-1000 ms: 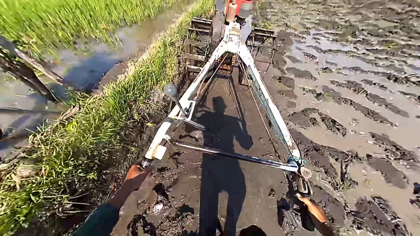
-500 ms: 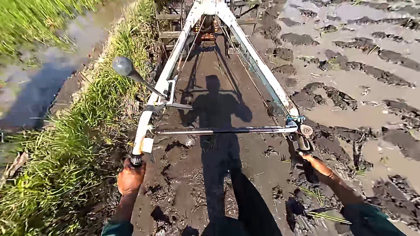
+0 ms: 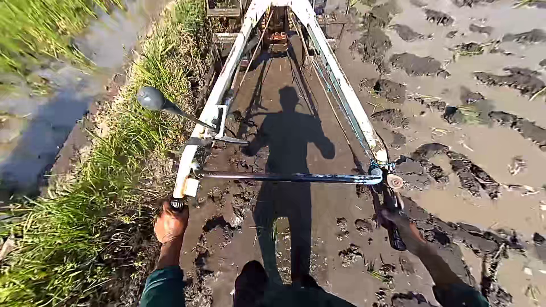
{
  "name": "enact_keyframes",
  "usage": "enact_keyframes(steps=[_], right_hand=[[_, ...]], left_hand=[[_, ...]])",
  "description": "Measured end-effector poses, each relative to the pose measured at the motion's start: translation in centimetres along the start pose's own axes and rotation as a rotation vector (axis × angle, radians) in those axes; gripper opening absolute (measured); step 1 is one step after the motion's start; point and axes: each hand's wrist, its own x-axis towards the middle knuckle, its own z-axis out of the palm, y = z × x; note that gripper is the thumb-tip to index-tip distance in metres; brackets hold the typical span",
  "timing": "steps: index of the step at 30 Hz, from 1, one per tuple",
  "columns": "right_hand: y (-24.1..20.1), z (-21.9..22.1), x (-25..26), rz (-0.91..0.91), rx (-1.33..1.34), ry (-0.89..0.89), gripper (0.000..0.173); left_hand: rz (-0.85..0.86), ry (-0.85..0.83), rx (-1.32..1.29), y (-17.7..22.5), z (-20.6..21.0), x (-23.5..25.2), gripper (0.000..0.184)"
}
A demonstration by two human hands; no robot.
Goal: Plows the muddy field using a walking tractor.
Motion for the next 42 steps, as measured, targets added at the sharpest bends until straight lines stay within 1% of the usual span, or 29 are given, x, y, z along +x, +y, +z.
enact_keyframes(steps=[1, 2, 4, 6, 9, 12, 15, 17, 19, 21, 22, 23, 25, 28, 30, 31, 33, 35, 36, 37, 38, 40, 42], right_hand=[[-2.5, 0.0, 1.0, -0.009, -0.042, 0.031, 0.038], [-4.5, 0.1, 2.3, -0.012, -0.087, 0.049, 0.038], [-7.0, 0.4, 5.0, -0.022, -0.172, 0.046, 0.044], [-9.4, 1.2, 7.8, -0.035, -0.241, 0.079, 0.048], [-12.3, 1.3, 12.6, -0.027, -0.227, 0.160, 0.050], [-14.8, 2.4, 16.6, -0.022, -0.182, 0.199, 0.049], [-19.0, 2.7, 21.0, -0.036, -0.246, 0.311, 0.049], [-22.1, 4.0, 22.0, -0.028, -0.280, 0.274, 0.049], [-24.3, 7.6, 21.9, -0.019, -0.195, 0.109, 0.044], [-24.8, 12.1, 22.8, 0.046, -0.026, -0.087, 0.045], [-25.0, 14.1, 23.6, 0.069, 0.020, -0.111, 0.045], [-25.0, 15.4, 24.9, 0.068, 0.052, -0.079, 0.043], [-26.1, 15.7, 27.9, 0.041, 0.047, 0.020, 0.040], [-29.4, 13.0, 32.9, 0.017, -0.099, 0.193, 0.037], [-32.5, 11.7, 35.8, 0.040, -0.189, 0.270, 0.041], [-34.7, 12.1, 36.5, 0.036, -0.229, 0.266, 0.044], [-38.5, 15.3, 37.1, 0.028, -0.225, 0.196, 0.040], [-40.7, 19.9, 37.7, 0.018, -0.105, 0.088, 0.038], [-41.4, 22.1, 38.2, 0.019, -0.038, 0.017, 0.040], [-41.8, 23.8, 39.1, 0.016, 0.013, -0.020, 0.040], [-41.8, 24.6, 40.6, 0.010, 0.048, -0.011, 0.040], [-43.0, 23.5, 44.3, -0.002, 0.018, 0.066, 0.042], [-45.5, 21.1, 48.3, 0.040, -0.038, 0.101, 0.048]], left_hand=[[0.020, -0.007, -0.005, 2.0, -0.5, 0.9, 0.060], [0.032, -0.027, -0.011, 3.9, -1.0, 1.8, 0.061], [0.034, -0.061, -0.019, 6.8, -1.6, 4.0, 0.061], [0.055, -0.082, -0.030, 9.5, -1.9, 6.5, 0.062], [0.091, -0.114, -0.057, 14.0, -1.7, 9.1, 0.058], [0.105, -0.108, -0.068, 17.8, -0.6, 12.2, 0.057], [0.121, -0.104, -0.078, 22.4, -0.9, 15.3, 0.057], [0.103, -0.055, -0.069, 24.4, -1.9, 18.4, 0.056], [0.091, 0.009, -0.077, 24.9, -2.8, 23.6, 0.053], [0.096, 0.058, -0.079, 24.2, -2.8, 30.1, 0.053], [0.101, 0.052, -0.079, 24.4, -2.8, 32.7, 0.054], [0.110, 0.033, -0.080, 25.2, -2.7, 34.5, 0.054], [0.108, 0.007, -0.073, 28.3, -2.5, 35.7, 0.055], [0.092, -0.031, -0.080, 34.5, -2.3, 35.0, 0.058], [0.096, -0.046, -0.088, 38.4, -2.6, 35.9, 0.058], [0.093, -0.037, -0.091, 39.8, -3.1, 37.1, 0.057], [0.079, -0.005, -0.084, 41.3, -4.5, 41.5, 0.054], [0.087, 0.021, -0.087, 42.0, -6.3, 47.3, 0.052], [0.098, 0.007, -0.089, 42.4, -7.2, 50.1, 0.051], [0.121, -0.032, -0.089, 43.0, -7.7, 52.5, 0.050], [0.161, -0.083, -0.090, 43.8, -7.9, 54.2, 0.049], [0.241, -0.128, -0.082, 46.7, -7.4, 55.4, 0.049], [0.218, -0.124, -0.084, 50.9, -6.7, 54.7, 0.054]])
